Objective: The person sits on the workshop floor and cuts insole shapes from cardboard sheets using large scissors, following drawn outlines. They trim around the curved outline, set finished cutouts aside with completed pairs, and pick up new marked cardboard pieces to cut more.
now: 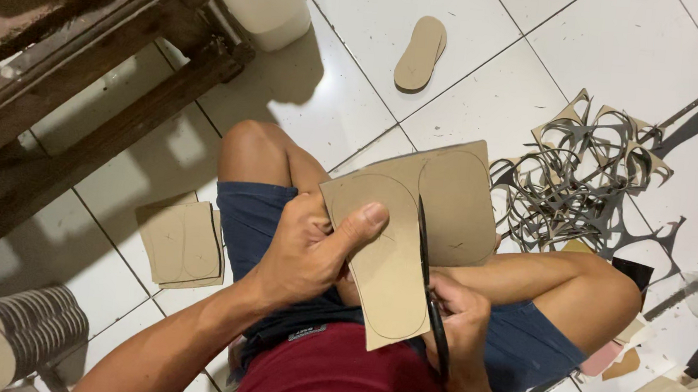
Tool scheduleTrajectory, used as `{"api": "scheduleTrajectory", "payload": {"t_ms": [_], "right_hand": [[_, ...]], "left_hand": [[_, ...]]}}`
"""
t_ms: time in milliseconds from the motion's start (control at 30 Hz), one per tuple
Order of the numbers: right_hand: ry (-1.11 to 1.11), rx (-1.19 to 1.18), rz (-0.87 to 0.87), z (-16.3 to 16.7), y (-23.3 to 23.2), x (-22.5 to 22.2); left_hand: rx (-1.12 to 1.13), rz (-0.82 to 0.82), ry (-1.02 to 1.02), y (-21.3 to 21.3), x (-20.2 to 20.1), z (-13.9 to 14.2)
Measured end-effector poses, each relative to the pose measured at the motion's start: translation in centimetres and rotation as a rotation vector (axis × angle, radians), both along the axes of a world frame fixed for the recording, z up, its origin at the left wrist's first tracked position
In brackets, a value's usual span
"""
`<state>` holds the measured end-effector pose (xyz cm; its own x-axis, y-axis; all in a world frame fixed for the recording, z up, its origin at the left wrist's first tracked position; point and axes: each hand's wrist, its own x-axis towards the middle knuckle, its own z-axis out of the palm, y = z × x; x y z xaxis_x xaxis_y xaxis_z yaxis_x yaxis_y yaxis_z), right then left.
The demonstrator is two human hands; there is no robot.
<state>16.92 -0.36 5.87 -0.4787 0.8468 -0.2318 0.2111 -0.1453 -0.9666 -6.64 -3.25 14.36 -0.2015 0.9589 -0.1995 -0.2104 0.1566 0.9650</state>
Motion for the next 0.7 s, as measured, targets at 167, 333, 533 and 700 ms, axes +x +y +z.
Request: {"api": "scheduleTrajectory", "payload": {"t_ms": [167,333,533,700], "right_hand": [[0.039,0.054,0.023,1.2,0.5,-0.4],[-0.201,0.098,0.011,2.1,0.5,-0.5],[0.011,-0.024,0.062,2.6,0.8,-0.3],[0.007,-0.163,0.007,2.9,0.7,-0.3]], "left_hand": [[0.027,-0.101,-0.019,-0.1,-0.2,0.2],[-0.043,-0.099,-0.054,-0.2,-0.4,0.3],[0.033,-0.161,0.019,0.1,-0.2,0.7],[-0.064,-0.203,-0.142,0.1,-0.6,0.9]]}}
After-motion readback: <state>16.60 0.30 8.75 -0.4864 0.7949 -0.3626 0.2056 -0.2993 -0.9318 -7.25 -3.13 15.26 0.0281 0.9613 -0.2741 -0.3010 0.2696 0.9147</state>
